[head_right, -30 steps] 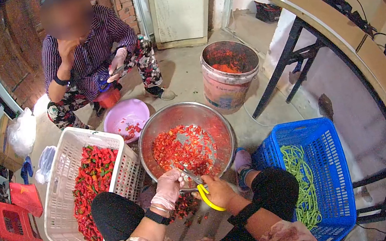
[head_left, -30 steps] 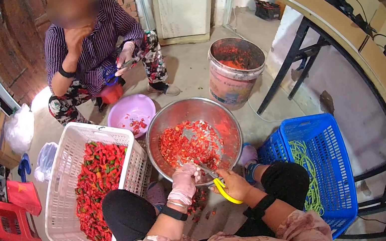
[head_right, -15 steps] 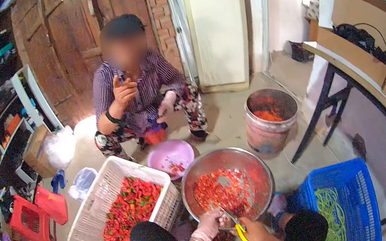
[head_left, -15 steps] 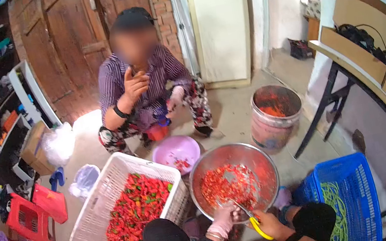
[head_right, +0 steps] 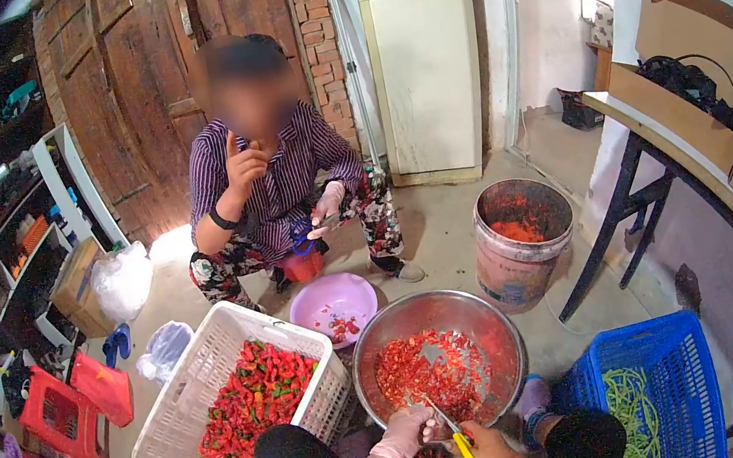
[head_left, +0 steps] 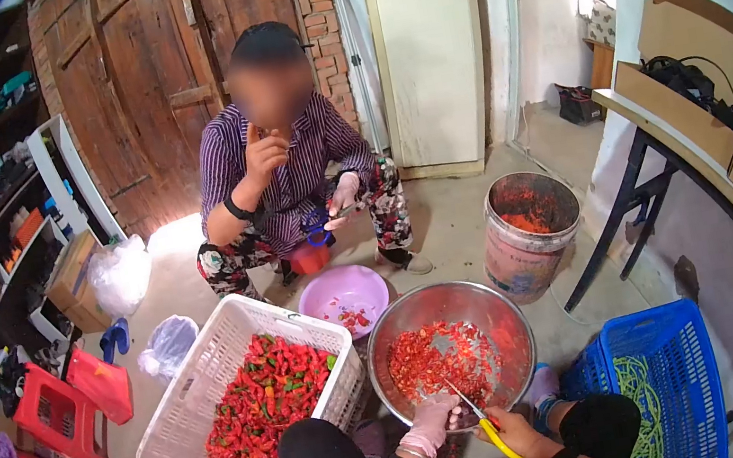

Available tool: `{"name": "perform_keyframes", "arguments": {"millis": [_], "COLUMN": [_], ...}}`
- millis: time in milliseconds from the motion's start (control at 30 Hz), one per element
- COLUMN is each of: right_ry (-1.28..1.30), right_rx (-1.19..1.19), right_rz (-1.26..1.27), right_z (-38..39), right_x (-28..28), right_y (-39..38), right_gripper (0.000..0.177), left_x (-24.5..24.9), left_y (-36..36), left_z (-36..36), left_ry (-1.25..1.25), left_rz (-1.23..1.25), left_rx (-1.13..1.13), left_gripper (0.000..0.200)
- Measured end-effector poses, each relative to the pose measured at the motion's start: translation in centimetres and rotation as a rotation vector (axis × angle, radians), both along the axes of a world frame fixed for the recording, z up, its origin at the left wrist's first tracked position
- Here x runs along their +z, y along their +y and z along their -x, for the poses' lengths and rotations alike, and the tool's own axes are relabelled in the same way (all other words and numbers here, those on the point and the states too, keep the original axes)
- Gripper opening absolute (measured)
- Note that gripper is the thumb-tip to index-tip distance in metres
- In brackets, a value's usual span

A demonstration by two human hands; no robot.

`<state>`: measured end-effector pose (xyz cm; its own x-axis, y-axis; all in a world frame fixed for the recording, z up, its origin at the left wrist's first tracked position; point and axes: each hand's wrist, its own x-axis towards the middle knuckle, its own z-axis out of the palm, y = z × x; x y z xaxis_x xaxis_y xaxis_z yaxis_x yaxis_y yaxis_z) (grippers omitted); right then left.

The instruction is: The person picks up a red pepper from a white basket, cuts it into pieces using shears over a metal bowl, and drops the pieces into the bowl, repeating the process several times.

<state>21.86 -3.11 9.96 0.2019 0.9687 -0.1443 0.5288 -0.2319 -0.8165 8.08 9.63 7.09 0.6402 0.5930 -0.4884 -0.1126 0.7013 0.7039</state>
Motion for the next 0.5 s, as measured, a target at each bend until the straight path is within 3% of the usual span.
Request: {"name": "perform_keyframes", "arguments": {"millis": [200, 500], "right_ry": [0.024, -0.022], "right_rx": [-0.010, -0.048], "right_rz": [0.138, 0.073], "right_z": [0.4, 0.3], "right_x": [1.2, -0.5], "right_y": [0.3, 0.1], "right_gripper": [0.044, 0.045], "left_x": [-0.7, 0.0], "left_y": [0.2, 0.2], "left_z": [-0.6, -0.3], "left_ry": [-0.116, -0.180], "left_rz": [0.181, 0.063], "left_rx": [0.096, 0.094], "left_gripper": [0.010, 0.015]}}
